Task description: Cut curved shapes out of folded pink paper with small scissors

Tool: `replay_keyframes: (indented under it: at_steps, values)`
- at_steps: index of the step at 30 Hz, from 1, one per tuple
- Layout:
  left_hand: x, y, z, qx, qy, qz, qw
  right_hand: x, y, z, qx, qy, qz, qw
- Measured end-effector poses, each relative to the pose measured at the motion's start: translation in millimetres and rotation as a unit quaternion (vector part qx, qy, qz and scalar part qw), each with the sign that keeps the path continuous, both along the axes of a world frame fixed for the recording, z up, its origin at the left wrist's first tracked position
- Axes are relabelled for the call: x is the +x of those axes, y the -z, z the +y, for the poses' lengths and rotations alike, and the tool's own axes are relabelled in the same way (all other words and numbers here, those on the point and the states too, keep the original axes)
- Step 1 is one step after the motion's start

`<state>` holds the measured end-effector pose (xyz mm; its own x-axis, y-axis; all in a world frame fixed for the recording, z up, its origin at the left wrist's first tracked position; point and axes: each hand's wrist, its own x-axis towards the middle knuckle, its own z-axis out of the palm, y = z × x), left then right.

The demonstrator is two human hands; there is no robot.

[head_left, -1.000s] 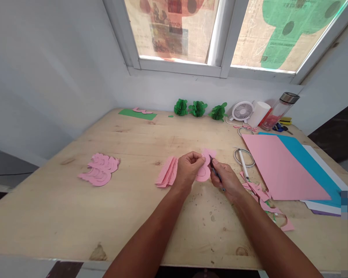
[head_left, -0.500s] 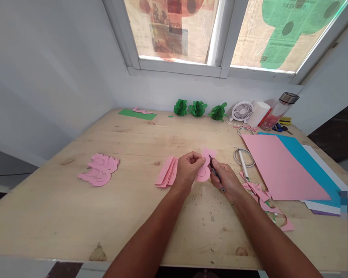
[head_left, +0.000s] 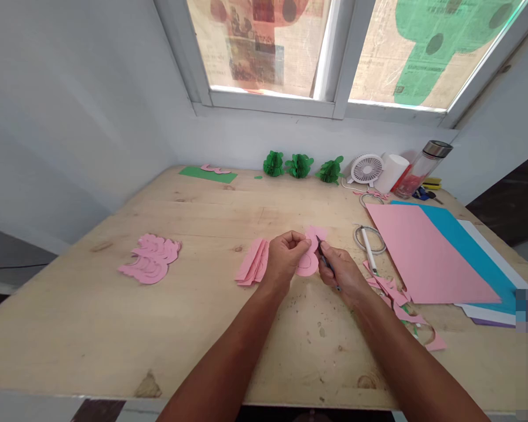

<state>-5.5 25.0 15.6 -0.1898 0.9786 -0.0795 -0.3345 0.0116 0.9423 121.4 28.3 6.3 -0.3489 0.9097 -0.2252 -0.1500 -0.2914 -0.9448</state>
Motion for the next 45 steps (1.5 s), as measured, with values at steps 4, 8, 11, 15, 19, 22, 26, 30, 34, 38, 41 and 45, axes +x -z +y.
replay_keyframes:
  at_steps: [4,8,11,15,19,22,26,30,34,38,41,45]
  values:
    - [-0.4,0.5,0.9,0.0,0.004,0.005,1.0,0.2,0.6,0.4,0.0,-0.002,-0.001,1.0]
    - [-0.8,0.2,1.2,-0.008,0.005,0.005,1.0,-0.4,1.0,0.6,0.0,-0.001,0.0,1.0]
    - [-0.9,-0.6,0.6,-0.007,0.007,-0.001,1.0,-0.7,0.3,0.6,0.0,0.001,-0.002,1.0]
    - [-1.2,-1.5,0.2,-0.01,0.012,-0.003,1.0,-0.5,-0.4,0.8,-0.001,0.004,-0.01,1.0]
    - [-2.3,-2.1,0.8,-0.009,0.02,-0.002,1.0,0.2,0.5,1.1,-0.002,0.006,-0.014,1.0]
    - [-2.9,-2.7,0.8,-0.008,0.024,-0.001,1.0,0.9,0.9,1.3,-0.003,0.002,-0.015,1.0]
    - [-2.9,-4.0,0.2,-0.011,0.024,-0.002,1.0,1.4,1.0,1.6,-0.002,0.004,-0.021,1.0]
    - [-3.0,-5.1,0.2,-0.016,0.023,-0.004,1.0,2.1,1.8,2.2,0.01,0.003,-0.033,0.999]
    - [-3.7,-4.6,0.1,-0.018,0.028,-0.005,0.999,2.3,2.4,2.3,0.019,0.006,-0.044,0.999]
    - [-4.0,-4.0,0.2,-0.017,0.034,-0.003,0.999,1.7,0.8,1.6,0.027,0.011,-0.055,0.998]
    - [-4.3,-5.1,0.6,-0.017,0.039,0.003,0.999,1.4,-0.2,1.1,0.04,0.015,-0.067,0.997]
    - [-5.6,-7.3,0.7,-0.007,0.039,0.011,0.999,1.2,0.7,1.2,0.056,0.009,-0.08,0.995]
